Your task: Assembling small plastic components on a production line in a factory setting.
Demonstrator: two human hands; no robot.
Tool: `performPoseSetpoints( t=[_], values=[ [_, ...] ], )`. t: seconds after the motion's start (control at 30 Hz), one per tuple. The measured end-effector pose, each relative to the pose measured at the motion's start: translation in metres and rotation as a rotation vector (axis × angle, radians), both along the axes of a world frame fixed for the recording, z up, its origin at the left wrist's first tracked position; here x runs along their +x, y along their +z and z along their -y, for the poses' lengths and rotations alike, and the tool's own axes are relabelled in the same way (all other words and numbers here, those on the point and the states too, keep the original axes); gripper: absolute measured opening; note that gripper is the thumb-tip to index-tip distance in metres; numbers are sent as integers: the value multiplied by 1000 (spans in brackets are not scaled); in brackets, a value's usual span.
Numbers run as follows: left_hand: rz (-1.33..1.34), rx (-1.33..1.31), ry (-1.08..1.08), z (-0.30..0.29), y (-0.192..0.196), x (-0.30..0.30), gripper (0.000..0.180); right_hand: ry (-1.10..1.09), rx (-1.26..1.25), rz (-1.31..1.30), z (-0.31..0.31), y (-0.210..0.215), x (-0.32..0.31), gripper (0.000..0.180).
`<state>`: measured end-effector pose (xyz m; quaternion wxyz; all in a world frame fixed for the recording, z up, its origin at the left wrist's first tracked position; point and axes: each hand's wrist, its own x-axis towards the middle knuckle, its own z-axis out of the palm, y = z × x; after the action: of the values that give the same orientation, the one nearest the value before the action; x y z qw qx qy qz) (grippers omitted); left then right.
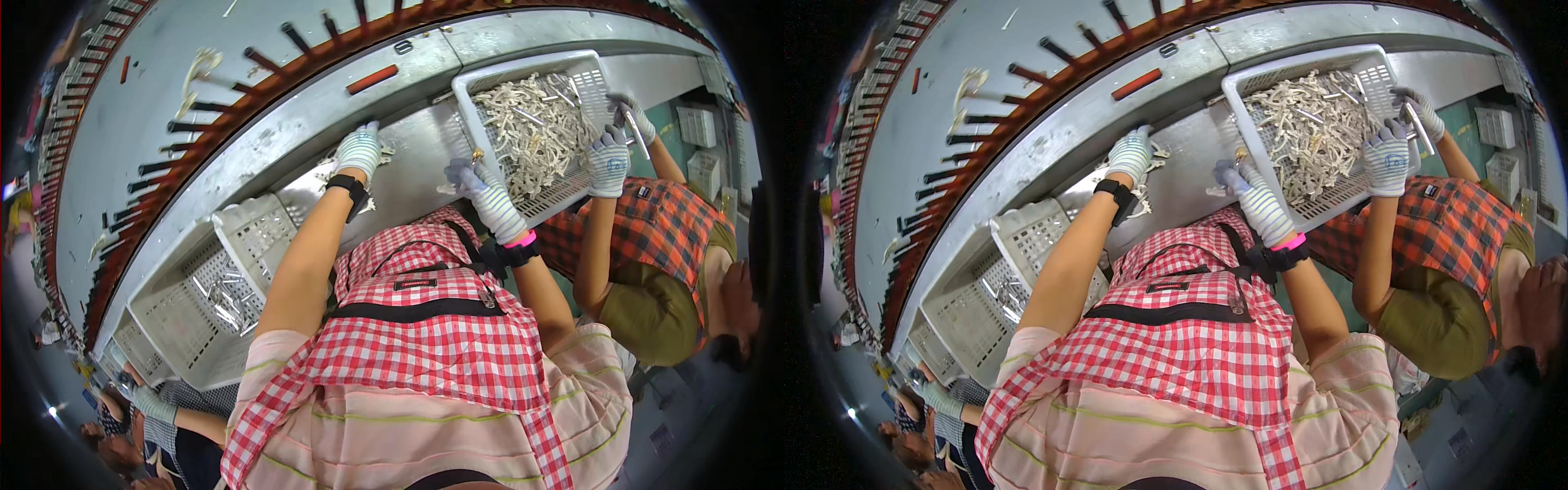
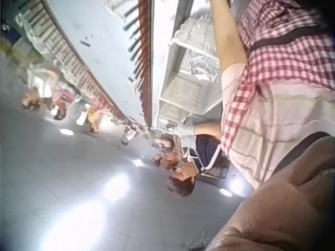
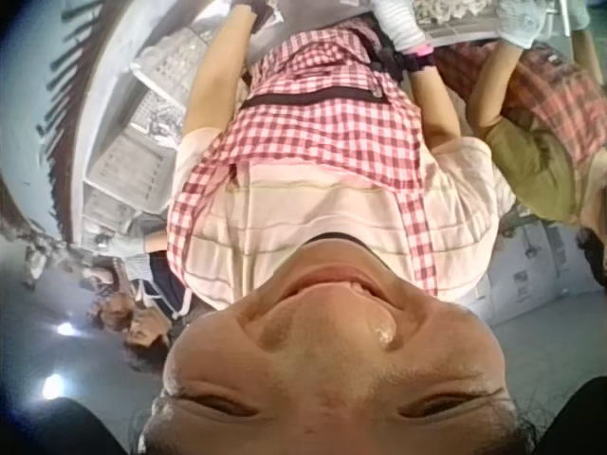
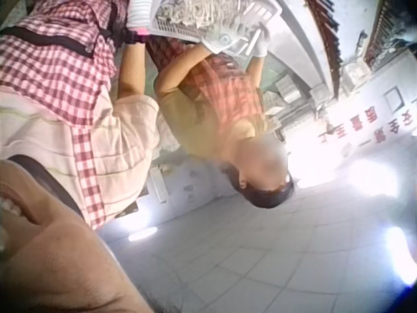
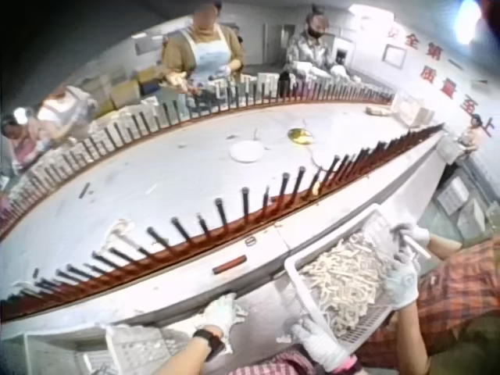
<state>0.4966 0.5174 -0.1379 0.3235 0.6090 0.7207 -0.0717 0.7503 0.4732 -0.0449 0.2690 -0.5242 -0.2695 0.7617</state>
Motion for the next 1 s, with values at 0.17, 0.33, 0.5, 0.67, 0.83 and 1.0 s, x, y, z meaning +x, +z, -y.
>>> performPoseSetpoints(
  t=[0.17, 0.33, 0.5, 0.67, 0.83, 1.0],
  values=[
    [-23, 5, 1, 15, -30, -5, 35, 104, -59, 51, 8, 17, 15, 37],
    [-142, -21, 20, 17, -14, -19, 31, 1, -89, 27, 4, 17, 21, 34],
    [-158, -159, -55, 7, -15, -25, 31, -22, -122, -89, -2, 14, 17, 33],
    [62, 173, 261, 29, -10, -33, 31, -159, -146, -506, -24, 5, -5, 32],
    [919, 193, 625, 55, 66, -7, 37, -173, -255, -571, -36, 22, -18, 31],
    [988, 16, 350, 54, 156, 12, 40, -128, -313, -652, -45, 55, -48, 34]
  ],
)
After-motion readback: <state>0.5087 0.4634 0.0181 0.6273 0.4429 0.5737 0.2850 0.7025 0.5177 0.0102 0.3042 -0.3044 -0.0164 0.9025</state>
